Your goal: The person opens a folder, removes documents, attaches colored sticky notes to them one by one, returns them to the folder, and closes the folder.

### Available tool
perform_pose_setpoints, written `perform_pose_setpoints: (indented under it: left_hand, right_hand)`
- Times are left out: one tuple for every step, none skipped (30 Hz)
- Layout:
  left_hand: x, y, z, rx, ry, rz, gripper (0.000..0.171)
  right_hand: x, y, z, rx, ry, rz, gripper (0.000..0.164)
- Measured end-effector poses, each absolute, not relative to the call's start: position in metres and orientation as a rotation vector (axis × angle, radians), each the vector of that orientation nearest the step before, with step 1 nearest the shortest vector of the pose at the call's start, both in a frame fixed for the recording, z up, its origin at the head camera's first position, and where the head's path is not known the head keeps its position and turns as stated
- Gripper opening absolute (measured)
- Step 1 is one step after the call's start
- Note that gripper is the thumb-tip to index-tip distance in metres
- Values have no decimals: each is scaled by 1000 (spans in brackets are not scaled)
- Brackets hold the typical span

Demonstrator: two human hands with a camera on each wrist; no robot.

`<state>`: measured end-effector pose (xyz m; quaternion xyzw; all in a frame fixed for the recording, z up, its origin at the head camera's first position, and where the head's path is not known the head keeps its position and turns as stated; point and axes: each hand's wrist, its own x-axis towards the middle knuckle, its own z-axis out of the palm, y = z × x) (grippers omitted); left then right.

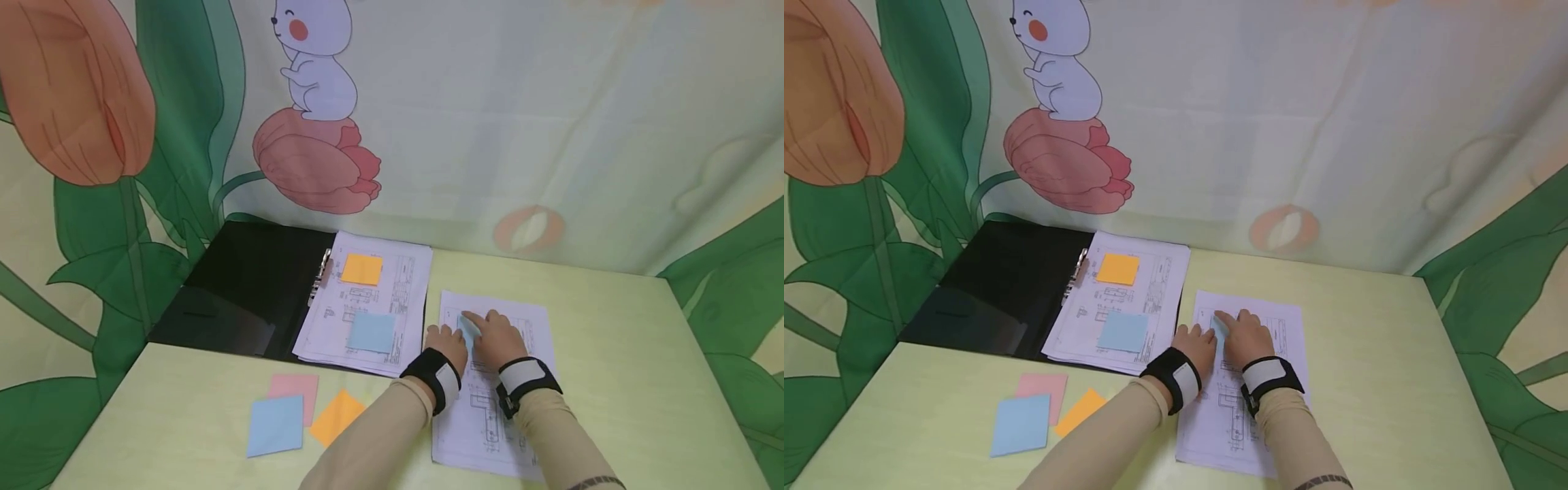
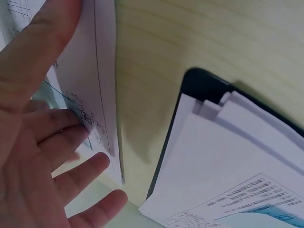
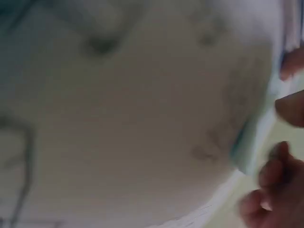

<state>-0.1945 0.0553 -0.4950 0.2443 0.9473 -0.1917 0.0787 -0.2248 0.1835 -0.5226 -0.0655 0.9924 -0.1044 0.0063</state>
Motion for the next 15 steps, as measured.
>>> perform_pose_setpoints:
  left_hand:
    - [-195, 55, -495, 727, 2830, -584, 42]
    - [-196, 55, -495, 721, 2820, -600, 42]
    - [-197, 55, -496, 712, 2815, -609, 41]
    - [-199, 55, -496, 700, 2811, -612, 41]
    - [-200, 55, -497, 691, 2806, -618, 40]
    - [-201, 54, -498, 680, 2804, -618, 39]
    - [-202, 54, -499, 670, 2800, -618, 39]
    - [-202, 53, -499, 661, 2797, -624, 39]
    - [-203, 52, -500, 657, 2798, -630, 38]
    - [-202, 51, -500, 658, 2801, -638, 36]
    - [-201, 49, -499, 670, 2800, -648, 35]
    - [-199, 48, -498, 689, 2801, -654, 34]
    - [-196, 45, -498, 733, 2824, -628, 31]
    - [-193, 41, -496, 779, 2833, -599, 29]
    - [-188, 36, -494, 834, 2841, -546, 27]
  right_hand:
    - [-225, 181, -524, -270, 3087, -244, 49]
    - [-224, 179, -524, -294, 3059, -184, 50]
    - [-224, 179, -524, -270, 3025, -158, 52]
    - [-224, 180, -524, -227, 2998, -142, 53]
    - [-225, 181, -524, -186, 2980, -132, 53]
    - [-225, 183, -523, -134, 2961, -147, 53]
    - [-225, 186, -522, -85, 2945, -147, 54]
    - [-225, 189, -522, -42, 2931, -150, 54]
    - [-225, 192, -523, -9, 2917, -144, 55]
    - [-224, 196, -523, 8, 2906, -140, 57]
    - [-224, 198, -523, 17, 2897, -143, 58]
    - [-223, 201, -523, 25, 2888, -156, 60]
    - [-222, 204, -524, 27, 2883, -166, 63]
    - [-222, 207, -524, 30, 2875, -192, 64]
    - [-220, 210, -526, 42, 2868, -220, 65]
